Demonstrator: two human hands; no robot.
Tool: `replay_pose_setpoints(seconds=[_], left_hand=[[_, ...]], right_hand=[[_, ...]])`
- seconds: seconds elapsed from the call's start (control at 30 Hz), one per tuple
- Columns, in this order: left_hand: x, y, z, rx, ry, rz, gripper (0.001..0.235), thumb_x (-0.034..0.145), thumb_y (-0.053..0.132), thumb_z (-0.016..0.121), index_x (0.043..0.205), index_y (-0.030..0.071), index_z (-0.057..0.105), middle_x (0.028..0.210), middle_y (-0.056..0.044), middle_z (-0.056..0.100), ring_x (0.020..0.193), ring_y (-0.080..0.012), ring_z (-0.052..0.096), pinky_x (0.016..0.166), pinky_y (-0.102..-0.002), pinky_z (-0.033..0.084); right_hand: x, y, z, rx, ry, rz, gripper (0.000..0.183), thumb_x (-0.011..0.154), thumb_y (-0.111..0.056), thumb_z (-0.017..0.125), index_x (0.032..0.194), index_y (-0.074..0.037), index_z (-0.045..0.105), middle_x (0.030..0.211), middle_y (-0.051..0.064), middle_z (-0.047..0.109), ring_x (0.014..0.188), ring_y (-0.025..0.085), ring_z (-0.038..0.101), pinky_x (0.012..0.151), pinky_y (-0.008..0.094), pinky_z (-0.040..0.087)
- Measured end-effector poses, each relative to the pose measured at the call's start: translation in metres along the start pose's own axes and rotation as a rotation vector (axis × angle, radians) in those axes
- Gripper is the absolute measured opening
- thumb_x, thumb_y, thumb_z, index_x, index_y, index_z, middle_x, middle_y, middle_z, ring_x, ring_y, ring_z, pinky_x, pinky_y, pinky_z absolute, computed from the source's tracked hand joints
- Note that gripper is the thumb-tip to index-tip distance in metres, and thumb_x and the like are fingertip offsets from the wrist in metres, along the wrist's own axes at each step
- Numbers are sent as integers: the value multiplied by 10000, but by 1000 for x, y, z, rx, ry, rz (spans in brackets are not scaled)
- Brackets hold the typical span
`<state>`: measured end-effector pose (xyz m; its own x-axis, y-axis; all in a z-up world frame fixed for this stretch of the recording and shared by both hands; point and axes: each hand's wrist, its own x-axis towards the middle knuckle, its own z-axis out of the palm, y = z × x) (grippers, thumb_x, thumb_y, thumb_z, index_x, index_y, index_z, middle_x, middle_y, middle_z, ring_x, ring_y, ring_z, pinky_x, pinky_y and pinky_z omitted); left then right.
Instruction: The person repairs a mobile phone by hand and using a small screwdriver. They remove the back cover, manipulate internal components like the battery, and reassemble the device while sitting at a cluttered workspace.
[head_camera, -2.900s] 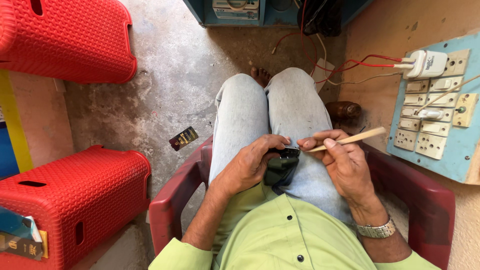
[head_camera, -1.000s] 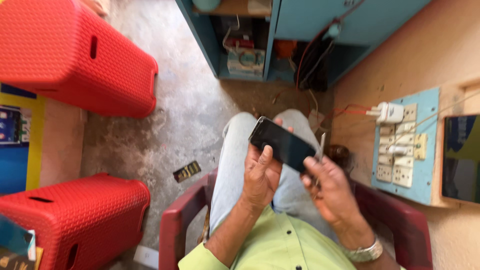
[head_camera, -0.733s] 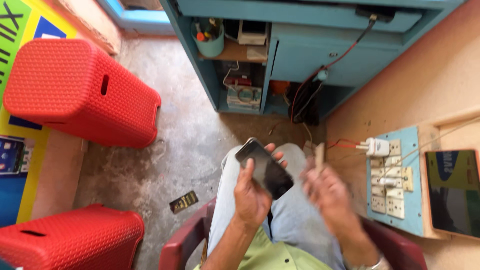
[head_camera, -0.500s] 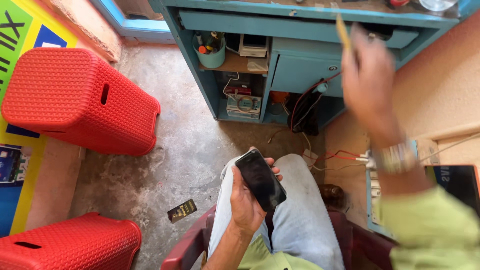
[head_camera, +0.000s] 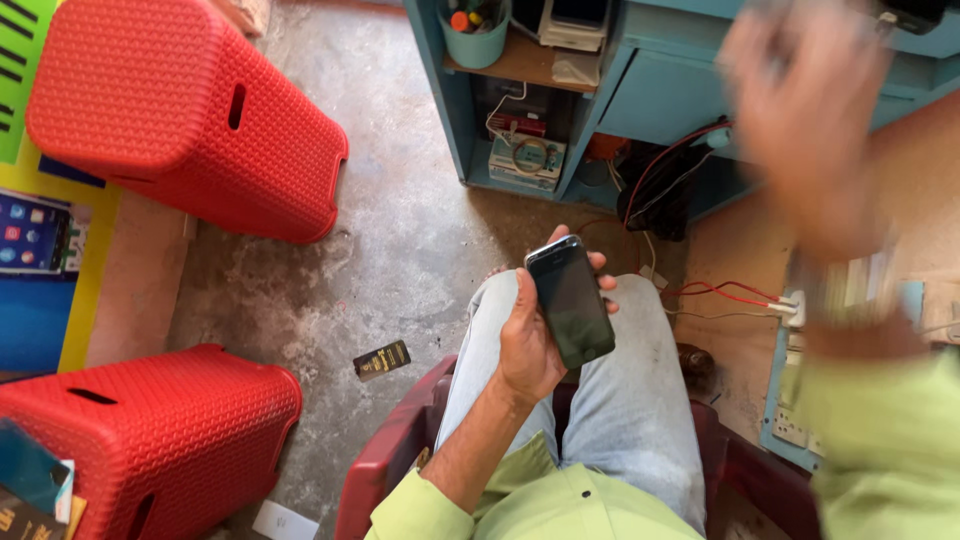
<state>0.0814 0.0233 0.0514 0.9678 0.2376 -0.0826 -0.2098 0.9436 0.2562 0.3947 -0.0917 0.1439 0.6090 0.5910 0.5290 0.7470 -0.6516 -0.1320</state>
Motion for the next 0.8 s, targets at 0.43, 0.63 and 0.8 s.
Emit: replay_pose_setpoints(seconds=[0.43, 0.63, 0.8], left_hand=[[-34, -9, 10, 147, -21, 111, 812, 1075, 574, 410, 1699, 127, 144, 1466, -117, 508, 1428, -282, 483, 1230, -450, 394], [-45, -9, 7, 137, -57, 101, 851, 1061, 577, 466, 1707, 133, 135, 1486, -125, 480, 1408, -273, 488, 1203, -446, 425], [-50, -8, 3, 138, -89, 104, 862, 1058, 575, 480, 1708, 131, 130, 1501, -131, 464, 1419, -266, 483, 1215, -444, 417]], right_hand=[[-204, -208, -73, 552, -323, 163, 749, 699, -195, 890, 1369, -37, 595, 1266, 195, 603, 1184, 346, 601, 972, 419, 518], [-209, -217, -81, 526, -310, 157, 754, 695, -124, 863, 1390, -40, 584, 1251, 184, 605, 1157, 332, 607, 959, 424, 514], [-210, -220, -84, 529, -338, 146, 775, 705, -138, 867, 1420, -90, 574, 1254, 184, 576, 1153, 328, 597, 959, 420, 522]])
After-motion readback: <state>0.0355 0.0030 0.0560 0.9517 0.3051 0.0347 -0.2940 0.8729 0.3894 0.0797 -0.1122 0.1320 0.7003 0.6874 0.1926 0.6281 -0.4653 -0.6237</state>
